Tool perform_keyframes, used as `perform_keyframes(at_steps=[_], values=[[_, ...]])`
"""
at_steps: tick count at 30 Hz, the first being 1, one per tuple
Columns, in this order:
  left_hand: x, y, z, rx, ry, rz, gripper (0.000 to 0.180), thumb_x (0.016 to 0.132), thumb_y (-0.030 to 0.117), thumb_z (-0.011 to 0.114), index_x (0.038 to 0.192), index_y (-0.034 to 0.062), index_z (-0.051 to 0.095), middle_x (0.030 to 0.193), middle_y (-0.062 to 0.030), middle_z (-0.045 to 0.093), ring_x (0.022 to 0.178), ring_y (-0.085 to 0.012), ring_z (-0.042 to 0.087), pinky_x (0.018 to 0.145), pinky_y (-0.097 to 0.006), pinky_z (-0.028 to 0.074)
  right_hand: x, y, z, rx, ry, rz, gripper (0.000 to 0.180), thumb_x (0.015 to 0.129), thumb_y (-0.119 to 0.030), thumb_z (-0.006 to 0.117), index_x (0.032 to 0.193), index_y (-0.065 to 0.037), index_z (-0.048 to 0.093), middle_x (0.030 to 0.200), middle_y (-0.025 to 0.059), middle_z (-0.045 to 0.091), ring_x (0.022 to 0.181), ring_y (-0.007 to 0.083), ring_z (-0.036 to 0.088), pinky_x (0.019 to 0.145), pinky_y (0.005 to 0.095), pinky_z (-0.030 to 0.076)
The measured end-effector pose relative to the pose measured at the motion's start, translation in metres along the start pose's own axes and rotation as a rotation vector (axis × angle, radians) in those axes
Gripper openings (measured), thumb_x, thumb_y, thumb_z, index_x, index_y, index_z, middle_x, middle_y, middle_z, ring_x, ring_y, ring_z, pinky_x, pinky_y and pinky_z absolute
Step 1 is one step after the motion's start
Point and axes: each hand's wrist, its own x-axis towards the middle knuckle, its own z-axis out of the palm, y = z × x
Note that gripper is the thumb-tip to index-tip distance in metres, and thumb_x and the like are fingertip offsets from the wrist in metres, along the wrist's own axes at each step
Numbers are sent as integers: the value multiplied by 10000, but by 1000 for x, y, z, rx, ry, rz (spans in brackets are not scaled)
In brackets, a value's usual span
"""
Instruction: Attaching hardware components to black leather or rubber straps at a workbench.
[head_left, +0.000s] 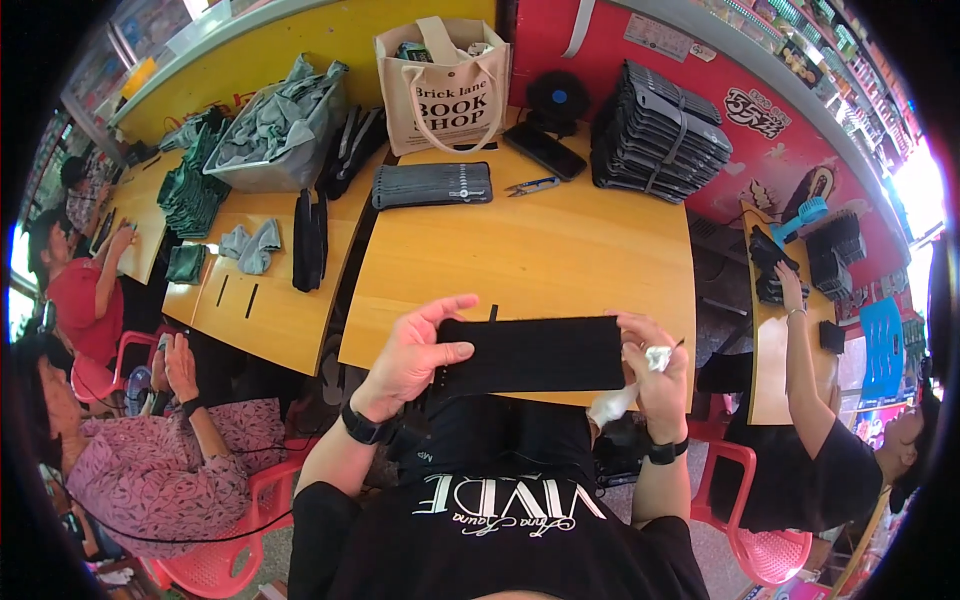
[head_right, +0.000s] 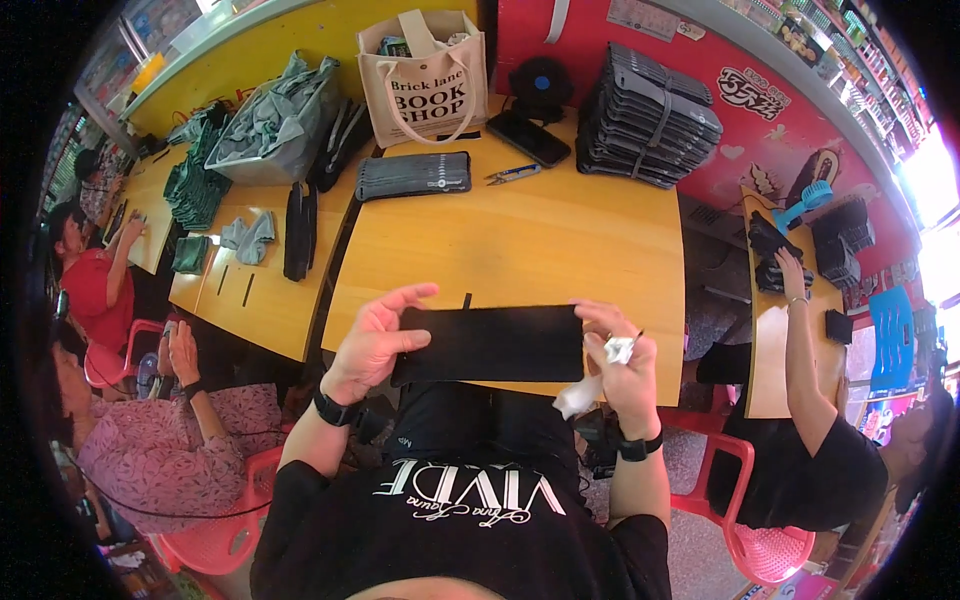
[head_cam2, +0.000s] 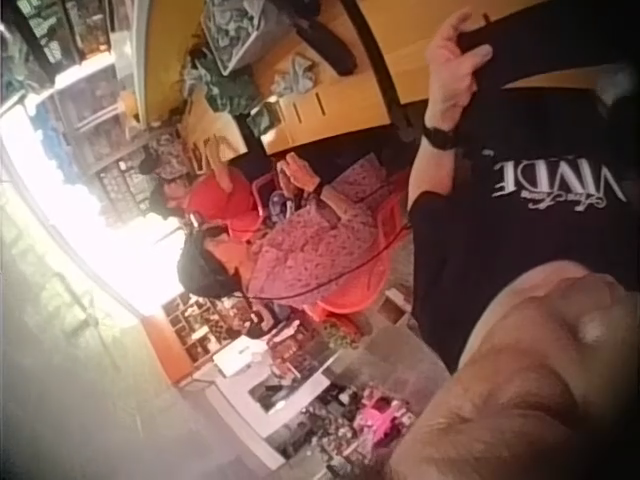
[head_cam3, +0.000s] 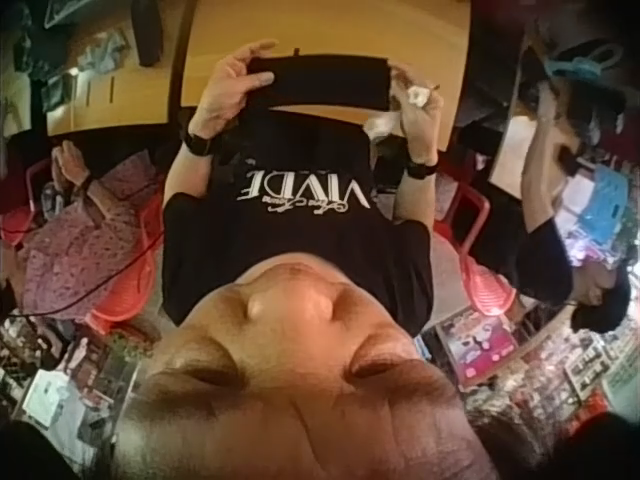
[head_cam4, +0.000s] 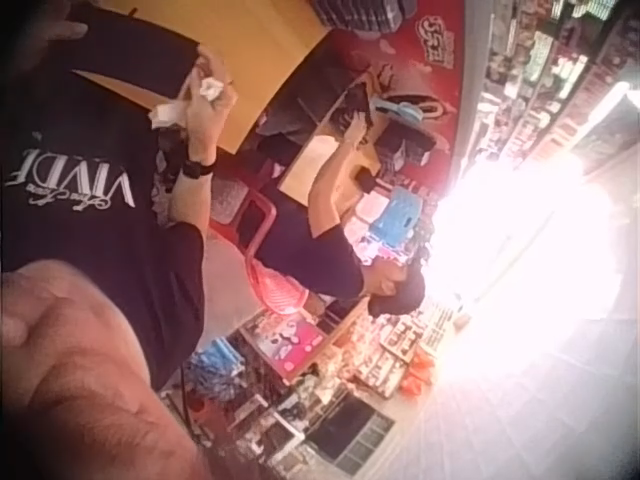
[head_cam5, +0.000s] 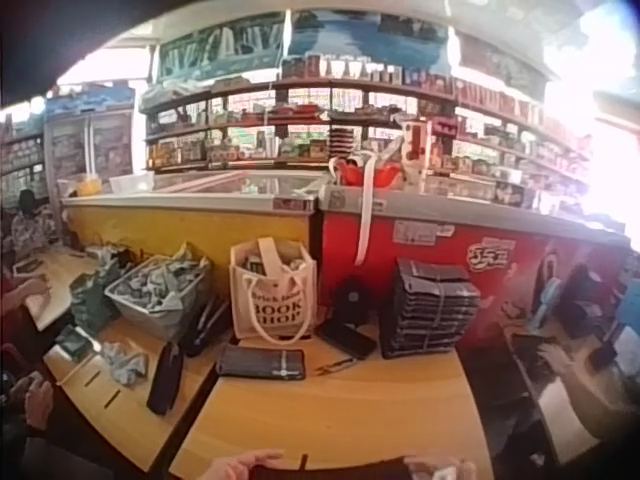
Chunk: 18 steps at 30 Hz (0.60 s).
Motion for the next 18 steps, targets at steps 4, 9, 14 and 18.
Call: perform_keyframes(at_steps=[4, 9, 14, 18], values=[[-2, 16, -2, 85, 72, 161, 626, 764, -161, 613, 1346, 9, 462, 1101, -46, 594, 979, -95, 566, 872, -221, 465, 14, -17, 8, 463, -16, 376, 352, 897, 51, 516, 1232, -41, 572, 872, -7, 579, 625, 33, 491, 477, 174, 366], [4, 29, -13, 87, 192, 286, 641, 777, -161, 607, 1370, 22, 446, 1120, -28, 588, 1006, -74, 536, 880, -214, 448, 39, -13, 38, 187, -229, 215, 398, 882, 30, 578, 1267, -64, 555, 801, -58, 496, 625, 31, 467, 546, 196, 485], [12, 44, -47, 150, 226, 317, 549, 801, -146, 612, 1316, 14, 513, 1006, 3, 597, 878, -50, 545, 831, -186, 445, 75, -6, 49, 123, -263, 303, 363, 846, 55, 593, 1192, -55, 609, 802, -25, 538, 642, 90, 629, 579, 213, 536], [23, 56, -81, 376, 147, 317, 448, 806, -128, 604, 1236, -1, 580, 990, 14, 584, 865, -53, 539, 798, -188, 427, 106, 3, 67, 224, -236, 372, 356, 835, 56, 600, 1176, -49, 609, 799, -16, 542, 607, 75, 585, 541, 210, 535]])
